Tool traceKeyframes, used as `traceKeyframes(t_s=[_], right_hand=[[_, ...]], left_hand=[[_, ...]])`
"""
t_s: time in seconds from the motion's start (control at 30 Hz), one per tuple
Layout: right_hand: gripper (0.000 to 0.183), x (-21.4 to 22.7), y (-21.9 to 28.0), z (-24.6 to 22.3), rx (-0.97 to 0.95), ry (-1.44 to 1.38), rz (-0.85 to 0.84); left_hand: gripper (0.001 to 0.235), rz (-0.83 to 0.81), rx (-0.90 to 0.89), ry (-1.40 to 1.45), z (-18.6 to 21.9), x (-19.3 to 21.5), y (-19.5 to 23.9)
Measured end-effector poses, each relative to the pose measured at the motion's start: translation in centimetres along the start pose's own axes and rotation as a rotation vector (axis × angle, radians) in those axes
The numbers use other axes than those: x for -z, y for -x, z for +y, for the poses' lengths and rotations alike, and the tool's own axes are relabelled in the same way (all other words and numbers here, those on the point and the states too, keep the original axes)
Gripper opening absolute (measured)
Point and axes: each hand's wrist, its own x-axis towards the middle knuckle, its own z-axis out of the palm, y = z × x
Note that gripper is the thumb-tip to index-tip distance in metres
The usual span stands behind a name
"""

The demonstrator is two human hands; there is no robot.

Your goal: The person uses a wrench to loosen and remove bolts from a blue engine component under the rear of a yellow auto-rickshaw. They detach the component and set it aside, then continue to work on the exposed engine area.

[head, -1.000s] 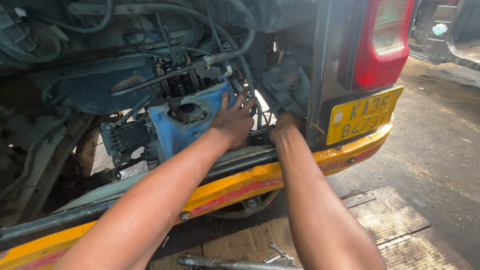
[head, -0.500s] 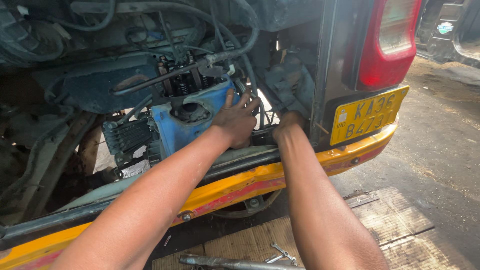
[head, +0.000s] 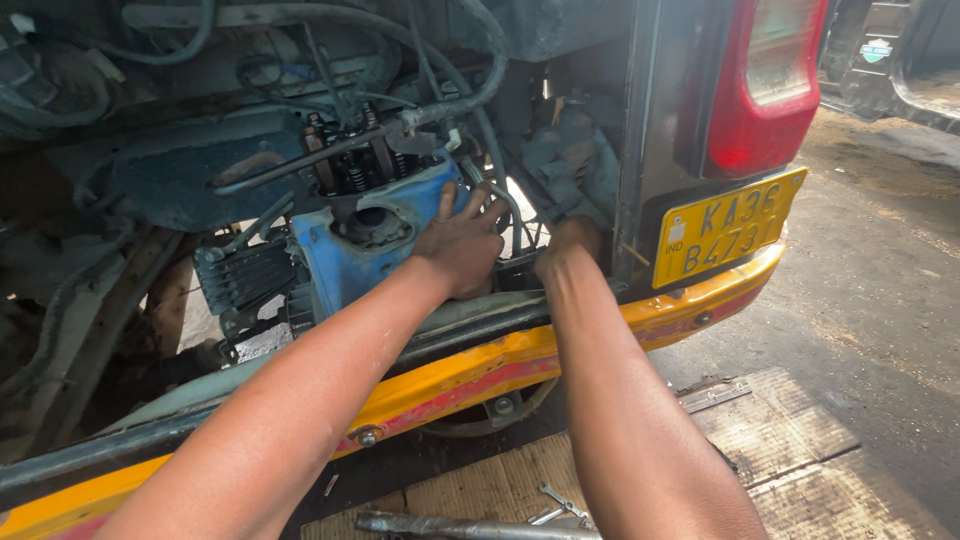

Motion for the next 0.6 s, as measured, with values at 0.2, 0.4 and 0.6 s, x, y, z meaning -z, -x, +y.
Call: traceKeyframes(t_s=[0.2, 0.4, 0.6], right_hand=[[0.046, -0.3, 0.5, 0.5, -0.006, -0.005, -0.019], [0.047, -0.3, 0.5, 0.4, 0.007, -0.034, -0.021], [0.048, -0.6, -1.1, 0.5, 0.03, -0.093, -0.044]], left_hand=[[0.03, -0.015, 0.009, 0.018, -0.1, -0.4, 0.3], [0.03, -0.032, 0.016, 0.008, -0.1, -0.2, 0.2], [0.031, -0.017, 0.051, 0.027, 0.1, -0.2, 0.1]])
